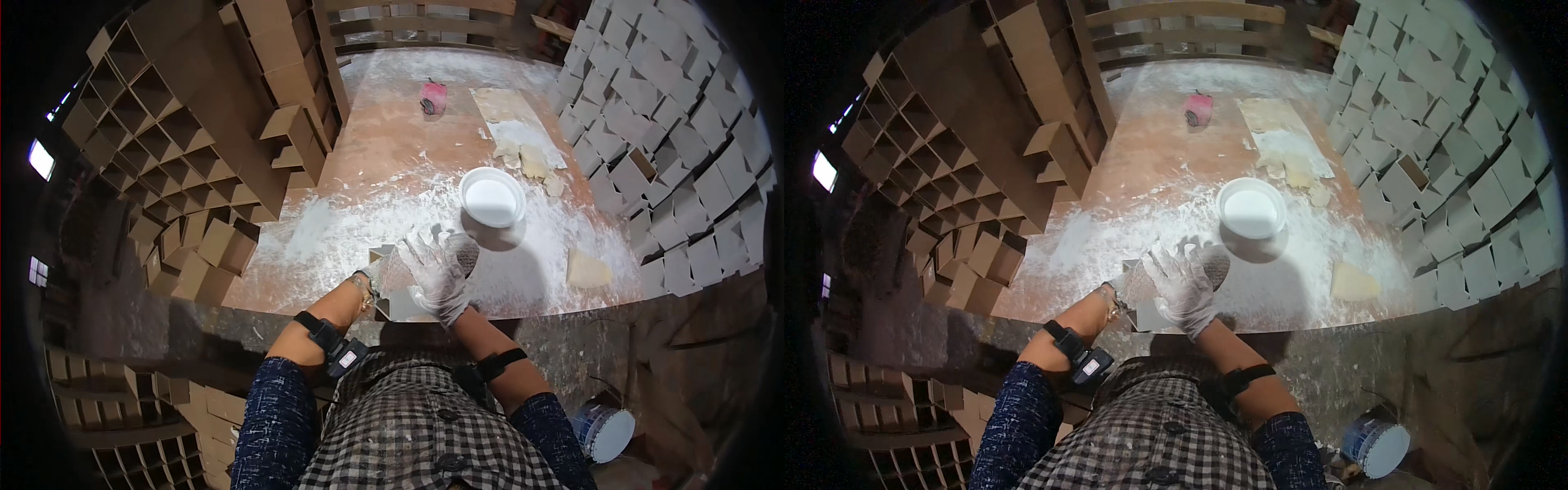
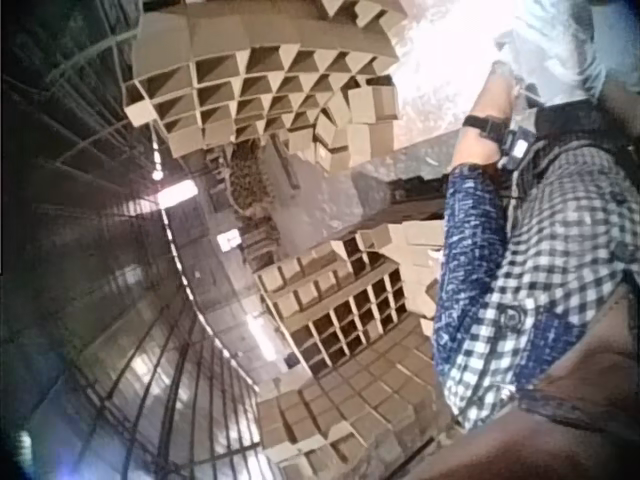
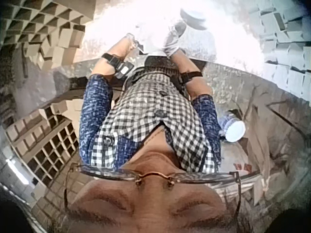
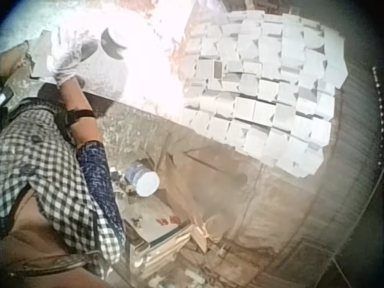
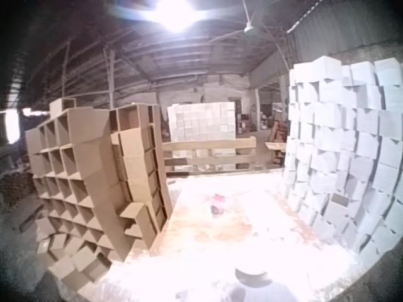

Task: The recorder applies a white filler or adhesive to the joints of small wooden boxes using a scraper and then stacks the boxes.

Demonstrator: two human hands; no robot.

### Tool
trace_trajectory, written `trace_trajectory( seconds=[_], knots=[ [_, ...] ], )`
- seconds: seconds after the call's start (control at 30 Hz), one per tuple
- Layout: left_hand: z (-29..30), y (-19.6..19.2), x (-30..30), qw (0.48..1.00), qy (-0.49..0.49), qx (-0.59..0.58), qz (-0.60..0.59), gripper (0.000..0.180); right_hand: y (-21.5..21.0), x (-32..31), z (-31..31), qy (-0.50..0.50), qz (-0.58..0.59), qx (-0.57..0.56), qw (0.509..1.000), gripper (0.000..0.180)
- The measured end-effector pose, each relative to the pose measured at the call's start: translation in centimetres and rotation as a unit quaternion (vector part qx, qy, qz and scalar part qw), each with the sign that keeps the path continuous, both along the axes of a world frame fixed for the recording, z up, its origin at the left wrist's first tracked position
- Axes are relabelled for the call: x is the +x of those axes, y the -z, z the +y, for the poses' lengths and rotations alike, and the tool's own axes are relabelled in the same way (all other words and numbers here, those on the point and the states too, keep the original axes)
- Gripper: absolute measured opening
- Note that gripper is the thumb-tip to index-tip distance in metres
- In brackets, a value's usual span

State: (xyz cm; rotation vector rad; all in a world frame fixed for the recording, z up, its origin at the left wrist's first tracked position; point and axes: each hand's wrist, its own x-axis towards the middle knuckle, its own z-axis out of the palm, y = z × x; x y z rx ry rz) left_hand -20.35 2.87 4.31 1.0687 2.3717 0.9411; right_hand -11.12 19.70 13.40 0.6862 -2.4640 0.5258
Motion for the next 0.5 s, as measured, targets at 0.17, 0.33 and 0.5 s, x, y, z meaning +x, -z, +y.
trace_trajectory(
  seconds=[0.17, 0.33, 0.5],
  knots=[
    [0.0, 1.4, -0.8, 0.999, -0.014, -0.012, 0.03, 0.04, -0.5, -0.8, -0.8, 0.041, 0.02, 0.079, 0.996, 0.059],
    [-0.5, 2.0, -0.9, 1.0, 0.001, 0.014, -0.022, 0.04, -0.2, 3.9, -0.7, -0.022, 0.1, 0.02, 0.995, 0.044],
    [-1.1, 2.8, -1.0, 1.0, 0.0, 0.01, 0.027, 0.04, 0.1, 7.2, 2.4, -0.114, -0.044, -0.138, 0.983, 0.036]
  ],
)
